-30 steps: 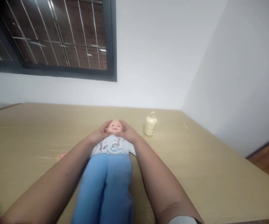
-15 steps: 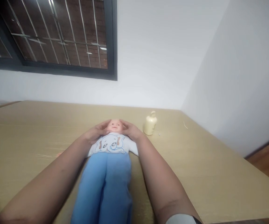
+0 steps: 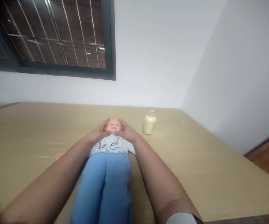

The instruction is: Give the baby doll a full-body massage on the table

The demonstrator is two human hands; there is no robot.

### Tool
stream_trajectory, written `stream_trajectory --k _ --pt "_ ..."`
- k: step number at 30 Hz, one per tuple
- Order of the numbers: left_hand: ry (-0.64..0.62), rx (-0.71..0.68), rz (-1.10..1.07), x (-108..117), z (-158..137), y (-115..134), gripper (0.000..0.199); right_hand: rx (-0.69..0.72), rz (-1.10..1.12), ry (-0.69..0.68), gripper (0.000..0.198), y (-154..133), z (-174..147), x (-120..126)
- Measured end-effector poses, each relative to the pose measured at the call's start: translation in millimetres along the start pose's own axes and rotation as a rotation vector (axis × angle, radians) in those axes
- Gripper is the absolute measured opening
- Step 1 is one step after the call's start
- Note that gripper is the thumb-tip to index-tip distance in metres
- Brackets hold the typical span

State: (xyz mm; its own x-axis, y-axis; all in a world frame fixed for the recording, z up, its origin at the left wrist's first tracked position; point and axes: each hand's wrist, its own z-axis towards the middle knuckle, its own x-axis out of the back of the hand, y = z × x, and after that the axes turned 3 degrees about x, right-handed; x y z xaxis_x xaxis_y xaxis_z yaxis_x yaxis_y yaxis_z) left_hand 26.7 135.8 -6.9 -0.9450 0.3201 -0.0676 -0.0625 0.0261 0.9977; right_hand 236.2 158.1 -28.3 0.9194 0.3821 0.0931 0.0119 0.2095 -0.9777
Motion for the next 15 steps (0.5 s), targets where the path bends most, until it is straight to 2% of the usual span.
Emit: stream_trajectory --k 6,10,15 --pt "-0.025 0.021 -0.042 0.1 -1.0 1.3 0.110 0.034 0.028 -0.029 0.109 0.6 -0.3 1.5" --pt "-0.022 0.039 -0.150 2.0 -0.1 -0.8 0.107 0.004 0.110 -0.067 0.106 -2.3 -3.4 4.7" --pt "-0.053 0.040 -0.249 2.8 -3.5 5.7 0.093 -0.046 0.169 -0.036 0.095 -8.1 -4.0 4.6"
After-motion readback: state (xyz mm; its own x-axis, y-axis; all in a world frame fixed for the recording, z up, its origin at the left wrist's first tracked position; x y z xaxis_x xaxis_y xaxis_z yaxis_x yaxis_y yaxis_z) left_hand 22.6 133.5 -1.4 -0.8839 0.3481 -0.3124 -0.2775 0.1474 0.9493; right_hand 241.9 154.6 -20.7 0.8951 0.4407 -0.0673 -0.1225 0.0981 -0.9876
